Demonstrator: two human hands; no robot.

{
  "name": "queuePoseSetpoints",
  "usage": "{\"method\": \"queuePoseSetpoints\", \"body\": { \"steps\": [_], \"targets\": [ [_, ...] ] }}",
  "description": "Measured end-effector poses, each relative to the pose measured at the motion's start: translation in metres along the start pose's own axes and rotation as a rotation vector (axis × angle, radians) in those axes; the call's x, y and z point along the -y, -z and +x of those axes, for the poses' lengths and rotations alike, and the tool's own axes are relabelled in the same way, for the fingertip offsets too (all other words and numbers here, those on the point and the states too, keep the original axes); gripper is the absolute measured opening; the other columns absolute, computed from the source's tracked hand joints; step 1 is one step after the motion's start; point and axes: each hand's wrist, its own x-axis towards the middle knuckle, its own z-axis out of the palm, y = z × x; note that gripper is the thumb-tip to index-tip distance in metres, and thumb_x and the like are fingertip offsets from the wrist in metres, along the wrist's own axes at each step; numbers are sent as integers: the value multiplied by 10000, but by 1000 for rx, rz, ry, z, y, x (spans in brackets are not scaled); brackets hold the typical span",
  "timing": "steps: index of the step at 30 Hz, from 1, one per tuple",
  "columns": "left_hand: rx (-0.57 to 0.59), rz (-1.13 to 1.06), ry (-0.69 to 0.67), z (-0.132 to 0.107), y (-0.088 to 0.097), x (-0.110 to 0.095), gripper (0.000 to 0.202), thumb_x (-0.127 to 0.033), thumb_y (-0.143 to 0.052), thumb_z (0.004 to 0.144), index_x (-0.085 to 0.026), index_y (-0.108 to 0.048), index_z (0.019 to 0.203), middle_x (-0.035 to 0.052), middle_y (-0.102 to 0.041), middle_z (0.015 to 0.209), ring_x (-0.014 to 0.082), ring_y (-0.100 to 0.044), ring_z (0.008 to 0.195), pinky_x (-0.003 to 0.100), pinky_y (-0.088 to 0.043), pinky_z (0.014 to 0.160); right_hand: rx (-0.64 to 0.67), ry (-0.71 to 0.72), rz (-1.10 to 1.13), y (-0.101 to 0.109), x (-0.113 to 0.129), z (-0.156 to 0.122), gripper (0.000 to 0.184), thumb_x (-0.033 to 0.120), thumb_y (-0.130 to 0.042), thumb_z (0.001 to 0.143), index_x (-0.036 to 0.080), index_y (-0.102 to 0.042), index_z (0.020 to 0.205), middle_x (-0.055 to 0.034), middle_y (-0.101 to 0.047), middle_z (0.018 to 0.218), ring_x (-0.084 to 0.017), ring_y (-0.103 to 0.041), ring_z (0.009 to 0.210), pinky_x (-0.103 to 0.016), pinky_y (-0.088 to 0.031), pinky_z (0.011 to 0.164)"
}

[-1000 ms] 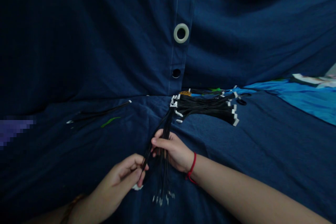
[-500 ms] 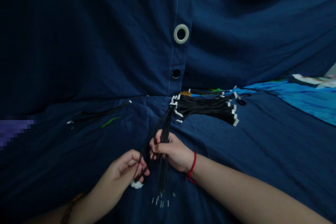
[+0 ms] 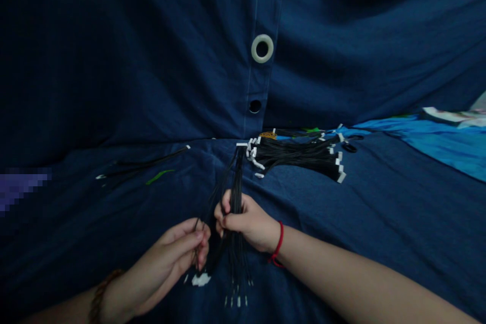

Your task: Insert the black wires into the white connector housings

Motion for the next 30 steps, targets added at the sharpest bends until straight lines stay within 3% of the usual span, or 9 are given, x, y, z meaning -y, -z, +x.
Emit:
{"method": "queuePoseSetpoints", "body": {
  "steps": [4, 9, 12, 16, 21, 26, 30],
  "targets": [
    [-106, 30, -49, 1, -2, 1, 100, -133, -551, 733, -154, -483, 662, -45, -467, 566, 76, -424, 509, 206, -348, 503, 4, -3, 7, -1, 2, 0, 179, 277, -497, 867, 125, -546, 948, -1, -572, 800, -83, -546, 598, -231, -473, 532],
    [-27, 48, -59, 1, -1, 0, 50, -81, -552, 735, -128, -545, 750, 14, -568, 809, 80, -483, 640, 219, -401, 613, 10, 4, 20, -2, 2, -1, 172, 272, -497, 867, 123, -548, 936, 3, -571, 787, -80, -544, 590, -225, -470, 524],
    [-1, 45, -44, 0, 0, -1, 142, -61, -552, 740, -112, -586, 868, 40, -584, 874, 86, -494, 685, 224, -402, 654, 19, 14, 32, -1, 2, 0, 169, 269, -497, 867, 122, -549, 933, 4, -570, 784, -78, -544, 587, -223, -470, 520],
    [-45, -24, -83, -1, 2, -1, 166, -117, -521, 784, -115, -598, 931, 62, -591, 913, 115, -513, 754, 255, -397, 711, 70, 19, 74, -3, 4, -1, 170, 270, -497, 868, 122, -549, 933, 5, -570, 780, -77, -541, 580, -222, -469, 517],
    [-123, -84, -140, 0, 4, 0, 166, -149, -438, 819, -141, -591, 882, 49, -568, 888, 142, -518, 769, 287, -393, 710, 165, 31, 150, -4, 6, -1, 168, 270, -495, 869, 121, -550, 923, 8, -569, 770, -74, -539, 570, -216, -466, 509],
    [-119, 183, -182, 0, 6, 4, 134, -175, -456, 804, -157, -588, 811, 46, -538, 875, 147, -502, 752, 285, -394, 702, 225, 52, 188, -1, 3, 0, 171, 272, -495, 869, 121, -552, 922, 5, -573, 775, -77, -545, 581, -221, -470, 518],
    [-248, 509, -445, 2, 10, -9, 140, -209, -468, 806, -183, -546, 693, 32, -480, 910, 163, -485, 838, 266, -392, 699, 251, 60, 182, -1, 2, 0, 171, 270, -496, 868, 121, -551, 931, 1, -575, 791, -79, -548, 590, -222, -472, 519]
  ]
}}
